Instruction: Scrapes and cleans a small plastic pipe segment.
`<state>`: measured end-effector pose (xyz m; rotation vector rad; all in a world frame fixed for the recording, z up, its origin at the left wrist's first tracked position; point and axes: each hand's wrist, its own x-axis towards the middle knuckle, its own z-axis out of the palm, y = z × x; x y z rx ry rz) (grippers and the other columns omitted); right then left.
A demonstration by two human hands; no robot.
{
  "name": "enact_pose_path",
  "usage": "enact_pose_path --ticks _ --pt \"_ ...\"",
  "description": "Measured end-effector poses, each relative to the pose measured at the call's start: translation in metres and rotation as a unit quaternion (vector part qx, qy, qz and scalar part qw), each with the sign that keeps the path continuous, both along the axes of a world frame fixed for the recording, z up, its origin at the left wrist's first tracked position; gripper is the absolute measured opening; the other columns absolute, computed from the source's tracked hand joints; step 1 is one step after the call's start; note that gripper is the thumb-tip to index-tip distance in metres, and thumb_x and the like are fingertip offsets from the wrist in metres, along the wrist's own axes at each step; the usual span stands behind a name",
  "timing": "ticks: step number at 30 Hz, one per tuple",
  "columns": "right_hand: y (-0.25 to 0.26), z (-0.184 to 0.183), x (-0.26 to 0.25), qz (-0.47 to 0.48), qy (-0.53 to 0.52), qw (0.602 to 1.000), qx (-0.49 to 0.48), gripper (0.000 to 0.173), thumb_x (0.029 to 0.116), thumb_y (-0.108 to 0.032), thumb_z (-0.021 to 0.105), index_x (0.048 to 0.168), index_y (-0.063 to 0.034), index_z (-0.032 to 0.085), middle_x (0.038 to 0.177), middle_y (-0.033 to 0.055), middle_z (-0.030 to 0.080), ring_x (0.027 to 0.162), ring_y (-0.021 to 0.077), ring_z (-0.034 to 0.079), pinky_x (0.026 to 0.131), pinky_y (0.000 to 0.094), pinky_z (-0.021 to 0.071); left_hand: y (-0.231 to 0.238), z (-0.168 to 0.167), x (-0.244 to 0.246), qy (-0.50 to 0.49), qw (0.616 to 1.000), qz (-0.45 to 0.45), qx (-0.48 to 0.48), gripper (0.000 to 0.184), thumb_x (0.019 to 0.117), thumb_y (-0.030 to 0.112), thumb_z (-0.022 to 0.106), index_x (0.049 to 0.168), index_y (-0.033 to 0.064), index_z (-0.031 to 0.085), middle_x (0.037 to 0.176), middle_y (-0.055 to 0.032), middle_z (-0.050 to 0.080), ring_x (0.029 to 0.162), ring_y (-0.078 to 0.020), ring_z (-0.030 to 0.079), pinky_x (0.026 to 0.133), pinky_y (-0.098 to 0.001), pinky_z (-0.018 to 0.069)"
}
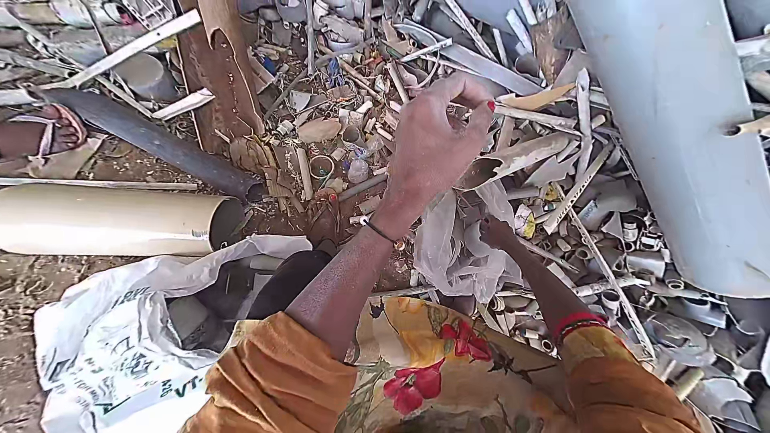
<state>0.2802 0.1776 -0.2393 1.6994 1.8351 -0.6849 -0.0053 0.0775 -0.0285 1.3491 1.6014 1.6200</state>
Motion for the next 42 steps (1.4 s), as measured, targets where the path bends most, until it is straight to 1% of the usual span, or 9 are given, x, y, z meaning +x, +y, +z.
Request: enact_pose_path --ticks 3,8,13,23,25,29,35,38,42 --pt "-0.031 -0.011 -0.003 -0.022 -0.025 0.999 0.010 0.065 0.0891 -0.019 0.076 0.142 0.0030 0.047 0.132 0.0292 0.059 0.121 0.0432 0.061 0.098 0.0584 0.0497 -0.006 0.003 0.009 0.038 0.999 0.000 0.018 0.008 0.0951 0.018 0.066 0.099 0.0140 0.072 0.097 0.0024 0.071 0.071 -0.0046 0.063 0.063 -0.0240 0.0530" --pt "-0.035 -0.003 -0.006 -0.067 -0.027 0.996 0.057 0.031 0.0959 -0.014 0.059 0.123 0.0018 0.062 0.127 0.0273 0.063 0.120 0.0412 0.062 0.093 0.0601 0.0501 -0.005 0.007 0.008 0.064 0.998 -0.024 0.009 0.009 0.0961 0.017 0.066 0.101 0.0134 0.073 0.097 0.0014 0.070 0.077 -0.0064 0.065 0.068 -0.0261 0.0549" --pt "-0.025 0.064 0.006 -0.230 0.113 0.966 0.011 0.021 0.1041 -0.011 0.056 0.122 0.0007 0.057 0.094 0.0101 0.060 0.064 0.0130 0.060 0.058 0.0280 0.0512 -0.001 0.008 -0.001 0.070 0.997 -0.039 -0.016 0.009 0.0963 0.020 0.066 0.101 0.0149 0.072 0.095 0.0038 0.070 0.073 -0.0057 0.063 0.067 -0.0279 0.0528" --pt "-0.119 0.185 -0.025 -0.408 0.408 0.810 0.105 0.005 0.1033 0.000 0.054 0.109 0.0010 0.055 0.069 0.0010 0.051 0.044 0.0048 0.045 0.042 0.0181 0.0441 -0.015 0.006 0.014 0.131 0.896 -0.287 -0.312 0.035 0.1054 0.035 0.056 0.128 0.0096 0.063 0.113 -0.0151 0.069 0.101 -0.0304 0.065 0.088 -0.0550 0.0491" --pt "-0.123 0.180 -0.029 -0.442 0.413 0.789 0.111 0.007 0.1028 0.000 0.055 0.109 0.0016 0.055 0.070 0.0027 0.051 0.043 0.0059 0.045 0.041 0.0192 0.0435 -0.018 -0.003 0.025 0.149 0.889 -0.300 -0.311 0.035 0.1043 0.038 0.057 0.123 0.0090 0.066 0.104 -0.0165 0.070 0.091 -0.0317 0.066 0.080 -0.0552 0.0497" --pt "-0.108 0.136 -0.022 -0.555 0.435 0.705 0.079 0.006 0.1018 -0.004 0.050 0.096 -0.0070 0.050 0.063 0.0005 0.046 0.041 0.0072 0.042 0.039 0.0212 0.0424 -0.013 0.006 0.039 0.157 0.877 -0.307 -0.336 0.035 0.1054 0.036 0.055 0.127 0.0101 0.063 0.115 -0.0127 0.069 0.103 -0.0285 0.065 0.090 -0.0537 0.0490" --pt "-0.092 0.094 -0.007 -0.481 0.463 0.744 -0.013 0.006 0.1051 -0.006 0.047 0.110 -0.0065 0.051 0.071 0.0013 0.050 0.047 0.0080 0.045 0.044 0.0224 0.0440 -0.018 -0.001 0.048 0.219 0.878 -0.251 -0.344 0.034 0.1037 0.035 0.056 0.121 0.0074 0.067 0.108 -0.0187 0.069 0.103 -0.0375 0.065 0.087 -0.0616 0.0485" --pt "-0.091 0.102 -0.017 -0.441 0.494 0.749 -0.031 0.012 0.1047 -0.002 0.047 0.116 -0.0039 0.052 0.072 -0.0003 0.050 0.046 0.0058 0.044 0.043 0.0203 0.0434 -0.029 0.014 0.052 0.312 0.807 -0.246 -0.436 0.037 0.1036 0.034 0.056 0.102 -0.0014 0.067 0.102 -0.0225 0.066 0.102 -0.0390 0.064 0.086 -0.0595 0.0476" --pt "-0.096 0.129 -0.040 -0.481 0.553 0.678 -0.061 0.015 0.1037 -0.006 0.038 0.099 -0.0084 0.052 0.065 -0.0004 0.050 0.042 0.0059 0.041 0.041 0.0196 0.0399 -0.039 0.022 0.059 0.350 0.722 -0.297 -0.518 0.050 0.1067 0.045 0.046 0.102 -0.0009 0.066 0.090 -0.0141 0.065 0.083 -0.0253 0.062 0.077 -0.0459 0.0473"
